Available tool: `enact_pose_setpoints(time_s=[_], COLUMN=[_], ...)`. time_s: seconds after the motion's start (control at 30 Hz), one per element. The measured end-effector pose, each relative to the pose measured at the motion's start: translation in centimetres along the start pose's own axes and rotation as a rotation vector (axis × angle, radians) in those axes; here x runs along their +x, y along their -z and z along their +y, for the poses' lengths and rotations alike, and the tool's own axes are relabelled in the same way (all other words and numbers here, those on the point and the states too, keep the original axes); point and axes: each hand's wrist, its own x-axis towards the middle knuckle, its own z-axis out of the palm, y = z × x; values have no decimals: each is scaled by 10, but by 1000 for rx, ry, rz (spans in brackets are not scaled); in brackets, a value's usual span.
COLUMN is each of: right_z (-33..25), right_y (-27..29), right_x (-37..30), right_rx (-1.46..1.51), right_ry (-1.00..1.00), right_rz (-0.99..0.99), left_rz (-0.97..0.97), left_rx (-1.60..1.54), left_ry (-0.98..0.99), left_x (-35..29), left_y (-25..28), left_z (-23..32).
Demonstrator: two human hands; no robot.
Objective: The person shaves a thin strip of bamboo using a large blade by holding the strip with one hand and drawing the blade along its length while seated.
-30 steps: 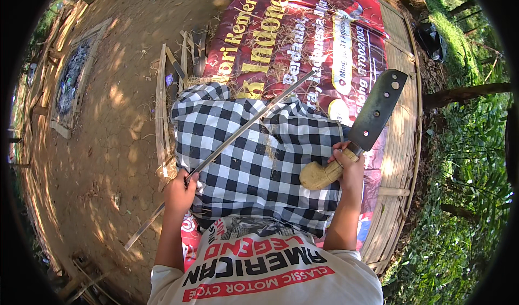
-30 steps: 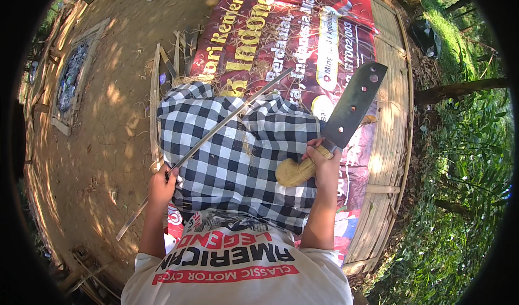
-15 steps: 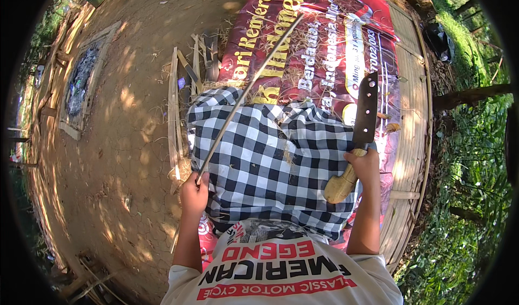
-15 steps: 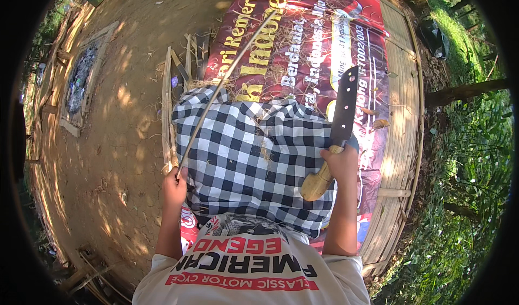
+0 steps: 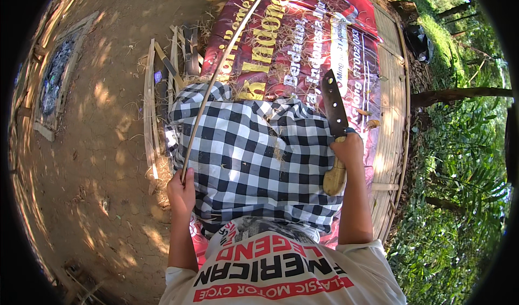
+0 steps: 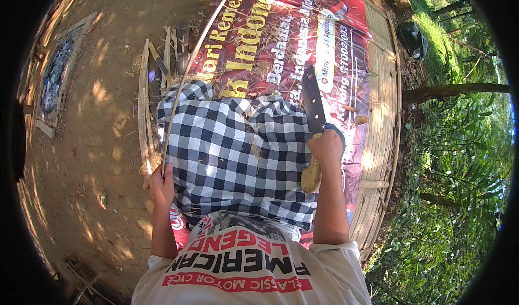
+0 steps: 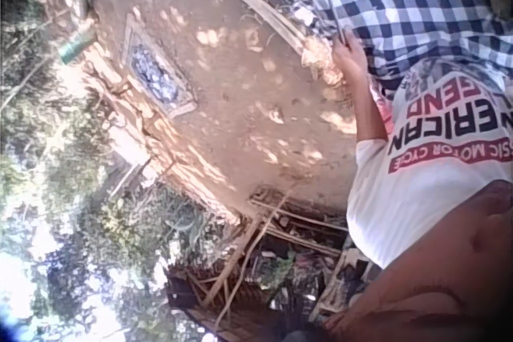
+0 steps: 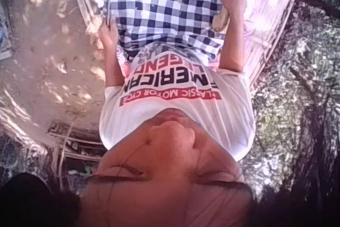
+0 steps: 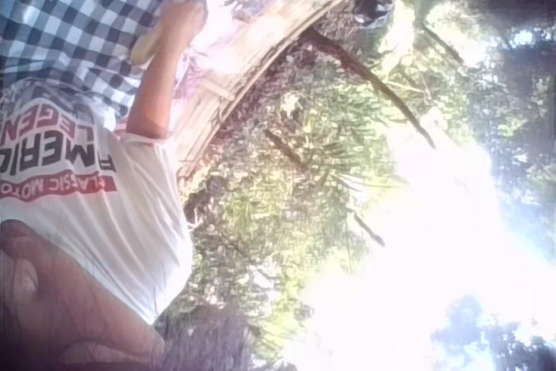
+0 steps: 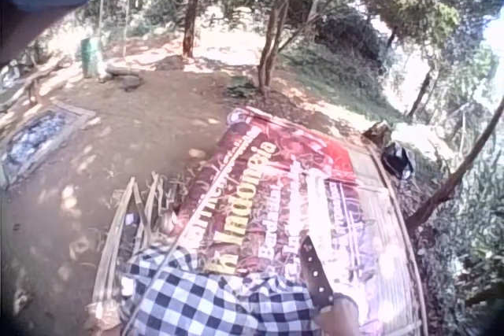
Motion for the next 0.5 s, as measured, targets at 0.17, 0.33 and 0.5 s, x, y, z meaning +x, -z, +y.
enact_pose_setpoints(time_s=[0.17, 0.33, 0.5], right_z=[-1, -12, -25], right_y=[1, -1, -2], right_x=[-7, -13, -7], right_rx=[72, -33, -118], right_ry=[-6, 15, -4], right_rz=[74, 141, 43], left_rz=[-49, -25, -46], left_rx=[10, -80, -71], left_ry=[38, 35, 15], left_x=[1, 6, 10], left_y=[7, 11, 0], left_z=[-8, -1, -18])
